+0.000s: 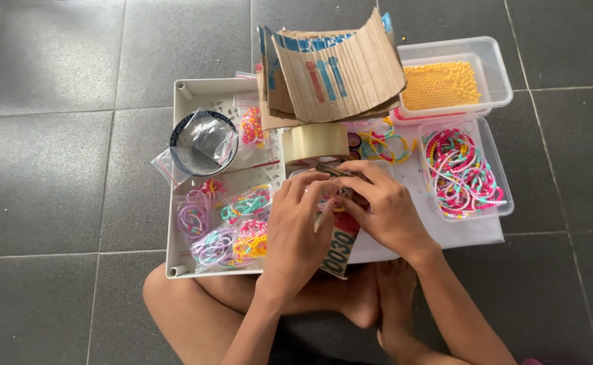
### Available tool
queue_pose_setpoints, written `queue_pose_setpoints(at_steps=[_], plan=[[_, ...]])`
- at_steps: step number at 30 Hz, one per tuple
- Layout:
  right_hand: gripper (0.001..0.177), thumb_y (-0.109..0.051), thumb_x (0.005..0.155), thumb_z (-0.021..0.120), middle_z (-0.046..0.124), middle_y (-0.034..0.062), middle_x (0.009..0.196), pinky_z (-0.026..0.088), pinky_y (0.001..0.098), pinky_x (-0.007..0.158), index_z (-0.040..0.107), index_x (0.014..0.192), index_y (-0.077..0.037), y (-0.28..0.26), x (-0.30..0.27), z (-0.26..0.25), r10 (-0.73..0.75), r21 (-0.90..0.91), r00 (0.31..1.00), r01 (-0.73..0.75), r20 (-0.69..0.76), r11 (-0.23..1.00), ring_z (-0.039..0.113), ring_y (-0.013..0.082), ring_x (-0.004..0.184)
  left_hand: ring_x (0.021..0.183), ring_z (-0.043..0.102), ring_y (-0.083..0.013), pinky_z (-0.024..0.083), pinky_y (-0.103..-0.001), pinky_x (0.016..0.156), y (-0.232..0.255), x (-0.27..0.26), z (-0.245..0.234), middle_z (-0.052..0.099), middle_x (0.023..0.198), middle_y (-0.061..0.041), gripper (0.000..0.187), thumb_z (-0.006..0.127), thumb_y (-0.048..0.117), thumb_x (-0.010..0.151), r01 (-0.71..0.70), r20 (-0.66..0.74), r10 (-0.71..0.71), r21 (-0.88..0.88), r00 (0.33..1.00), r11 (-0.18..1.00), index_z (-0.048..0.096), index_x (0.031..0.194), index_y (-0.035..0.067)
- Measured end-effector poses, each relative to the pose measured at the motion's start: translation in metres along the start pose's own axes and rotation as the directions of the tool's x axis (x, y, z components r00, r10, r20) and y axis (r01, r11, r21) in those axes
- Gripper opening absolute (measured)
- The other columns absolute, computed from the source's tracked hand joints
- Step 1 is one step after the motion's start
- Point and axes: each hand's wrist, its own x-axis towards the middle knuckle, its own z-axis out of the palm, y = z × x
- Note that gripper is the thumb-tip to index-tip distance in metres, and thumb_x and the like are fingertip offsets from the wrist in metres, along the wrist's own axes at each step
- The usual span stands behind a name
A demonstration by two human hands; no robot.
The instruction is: Assembling a handicraft by wrapping multiple colorful rubber bands around a cardboard core.
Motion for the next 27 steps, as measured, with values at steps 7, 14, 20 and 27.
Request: queue_pose_setpoints(at_steps=[7,14,20,27], plan=[[0.023,-0.01,0.093,0.073,0.073,0.0034,0.115,0.058,0.0408,0.089,0.076,0.116,-0.015,0.007,-0.006,0.016,0.01,0.047,0.995,-0.005,-0.095,0.999,0.07,0.0261,0.106,0.11,0.055,-0.0315,0.047,-0.043,0.086,-0.03,-0.012,0.035,0.054,0.108,-0.005,0.03,0.07,0.013,0.075,-0.01,0.053,0.001,0.167,0.999,0.986,0.056,0.102,0.017],[0.035,-0.016,0.089,0.08,0.073,0.0053,0.111,0.057,0.0401,0.091,0.068,0.122,-0.012,0.024,-0.021,0.029,0.193,0.221,0.972,-0.161,-0.134,0.962,0.071,0.0271,0.105,0.113,0.057,-0.0334,0.048,-0.045,0.091,-0.034,-0.021,0.043,0.056,0.113,-0.007,0.032,0.071,0.014,0.076,-0.032,-0.063,0.042,0.142,0.997,0.989,0.058,0.105,0.017],[0.039,-0.025,0.084,0.085,0.074,0.0073,0.107,0.057,0.0416,0.091,0.069,0.118,-0.013,0.026,-0.018,0.031,0.199,0.24,0.958,-0.148,-0.207,0.959,0.071,0.0287,0.105,0.112,0.056,-0.036,0.048,-0.048,0.091,-0.035,-0.02,0.032,0.057,0.118,-0.01,0.045,0.079,0.019,0.072,0.068,-0.089,-0.059,0.097,0.994,0.993,0.059,0.112,0.017],[0.01,-0.018,0.095,0.074,0.075,0.0079,0.103,0.056,0.0407,0.092,0.078,0.103,-0.013,0.018,-0.018,0.024,0.015,0.19,0.983,0.02,-0.183,0.982,0.07,0.0283,0.104,0.104,0.057,-0.0322,0.049,-0.044,0.085,-0.016,-0.021,0.007,0.058,0.105,-0.005,0.052,0.087,0.03,0.07,0.096,0.179,-0.148,0.269,0.973,0.958,0.058,0.112,0.019]])
